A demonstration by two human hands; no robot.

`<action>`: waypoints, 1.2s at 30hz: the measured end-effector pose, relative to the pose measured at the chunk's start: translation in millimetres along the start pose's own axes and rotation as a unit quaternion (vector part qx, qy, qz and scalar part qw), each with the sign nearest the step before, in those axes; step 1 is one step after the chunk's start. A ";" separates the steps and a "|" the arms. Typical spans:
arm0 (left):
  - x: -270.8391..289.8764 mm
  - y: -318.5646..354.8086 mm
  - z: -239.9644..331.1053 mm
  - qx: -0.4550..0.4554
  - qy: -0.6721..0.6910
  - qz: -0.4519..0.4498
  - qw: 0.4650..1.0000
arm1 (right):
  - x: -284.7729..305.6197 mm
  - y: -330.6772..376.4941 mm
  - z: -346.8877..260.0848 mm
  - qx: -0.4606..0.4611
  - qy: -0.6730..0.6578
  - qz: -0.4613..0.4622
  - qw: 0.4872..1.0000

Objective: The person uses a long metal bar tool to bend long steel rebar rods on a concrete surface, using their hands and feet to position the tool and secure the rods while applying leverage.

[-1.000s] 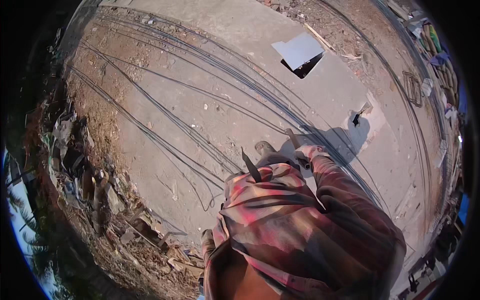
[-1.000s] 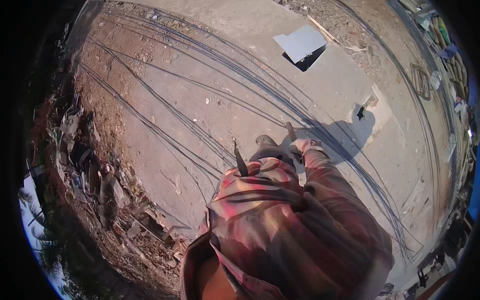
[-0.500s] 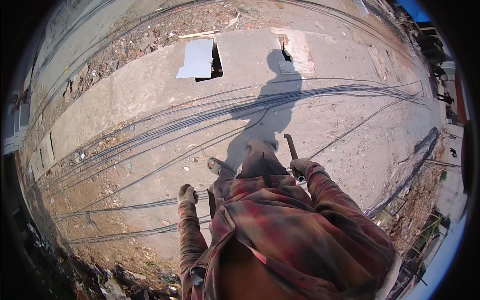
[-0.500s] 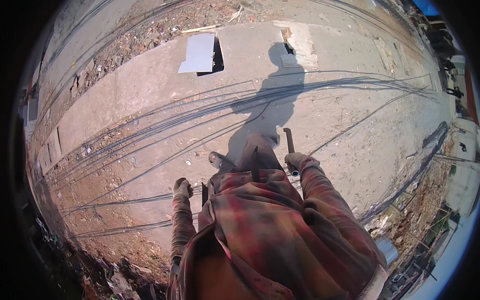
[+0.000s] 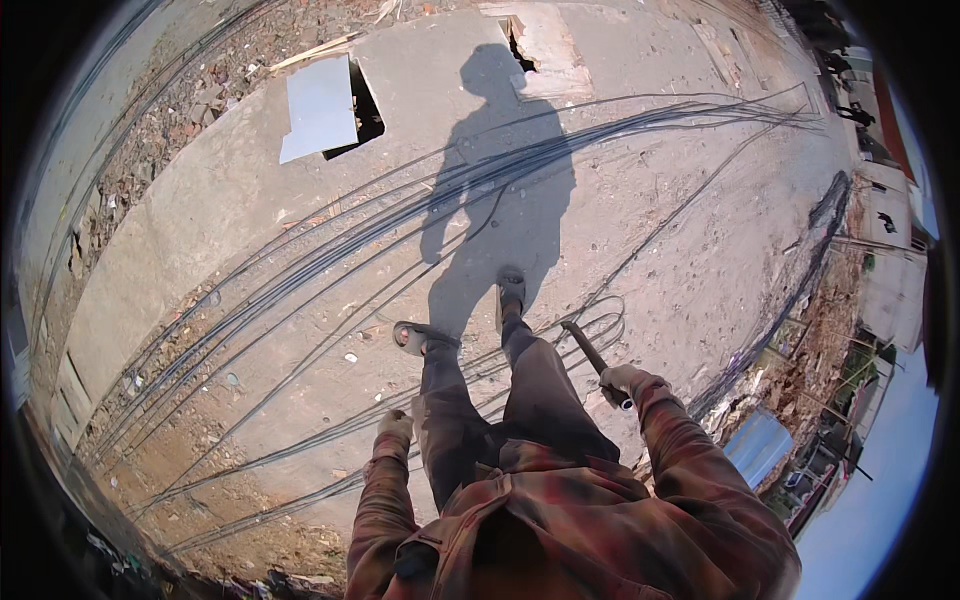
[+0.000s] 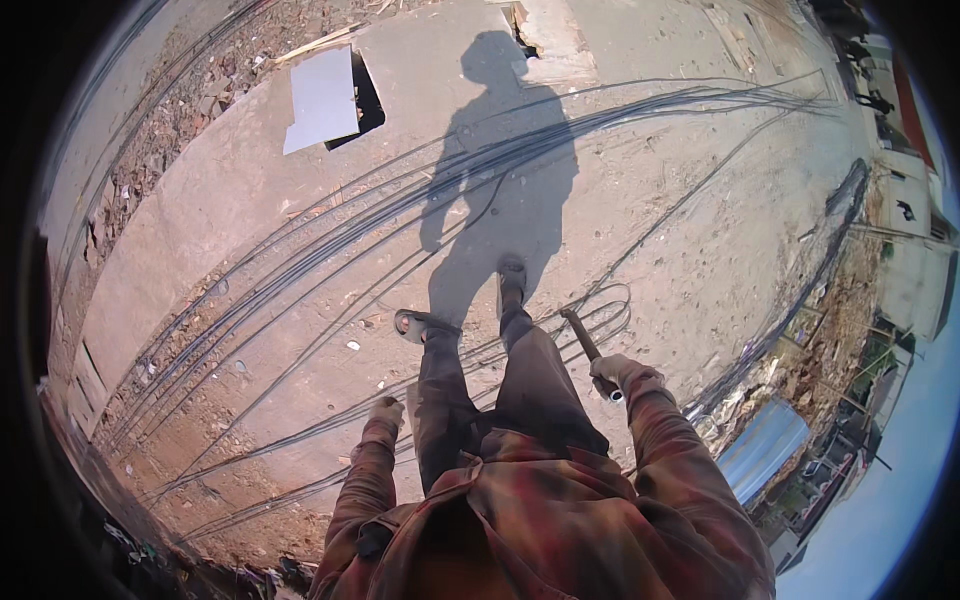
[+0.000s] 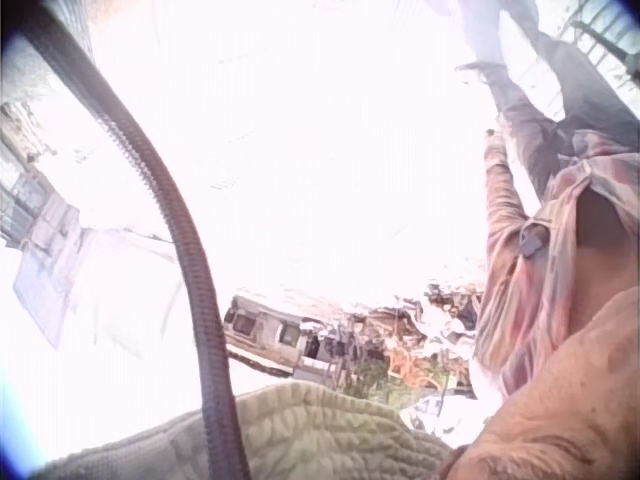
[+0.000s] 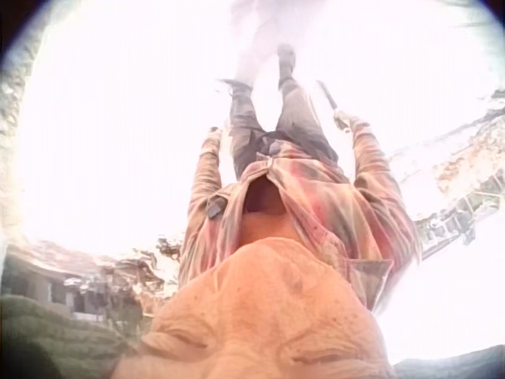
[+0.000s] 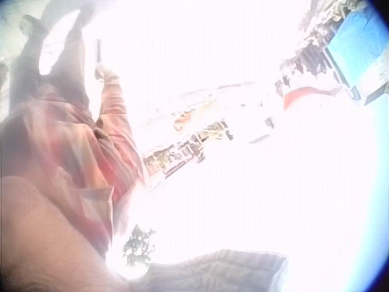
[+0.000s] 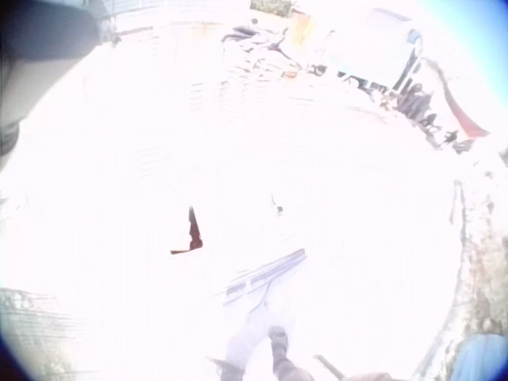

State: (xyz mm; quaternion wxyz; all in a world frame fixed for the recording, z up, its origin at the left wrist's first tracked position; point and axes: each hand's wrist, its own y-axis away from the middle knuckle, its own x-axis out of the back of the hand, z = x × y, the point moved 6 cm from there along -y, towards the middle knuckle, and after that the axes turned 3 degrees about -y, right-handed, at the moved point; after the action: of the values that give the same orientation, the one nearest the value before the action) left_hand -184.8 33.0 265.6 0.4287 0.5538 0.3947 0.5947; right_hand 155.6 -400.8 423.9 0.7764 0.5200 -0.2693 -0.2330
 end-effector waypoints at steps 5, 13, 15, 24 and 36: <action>-20.3 -95.9 50.2 -0.049 -0.085 0.017 0.995 | 45.8 -52.0 -50.5 0.031 -0.030 0.035 0.998; -67.0 -218.7 251.2 -0.184 -0.231 0.063 0.953 | 44.7 -142.8 -54.6 0.081 -0.026 0.055 0.995; -92.3 -243.8 290.5 -0.229 -0.214 0.072 0.947 | 47.2 -148.3 -61.3 0.096 -0.005 0.053 0.994; -132.8 -281.8 336.4 -0.219 -0.330 0.069 0.916 | 65.1 -105.6 -112.9 0.257 0.061 0.231 0.937; -183.6 54.1 228.5 -0.261 -0.245 -0.226 0.906 | 53.3 -115.5 -100.4 0.238 0.008 0.251 0.938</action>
State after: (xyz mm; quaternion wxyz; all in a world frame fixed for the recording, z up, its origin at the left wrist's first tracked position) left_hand 42.5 -159.5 274.9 0.7639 0.4464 0.2224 0.4095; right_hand 252.2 -407.0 294.0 0.6651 0.6071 -0.4324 0.0444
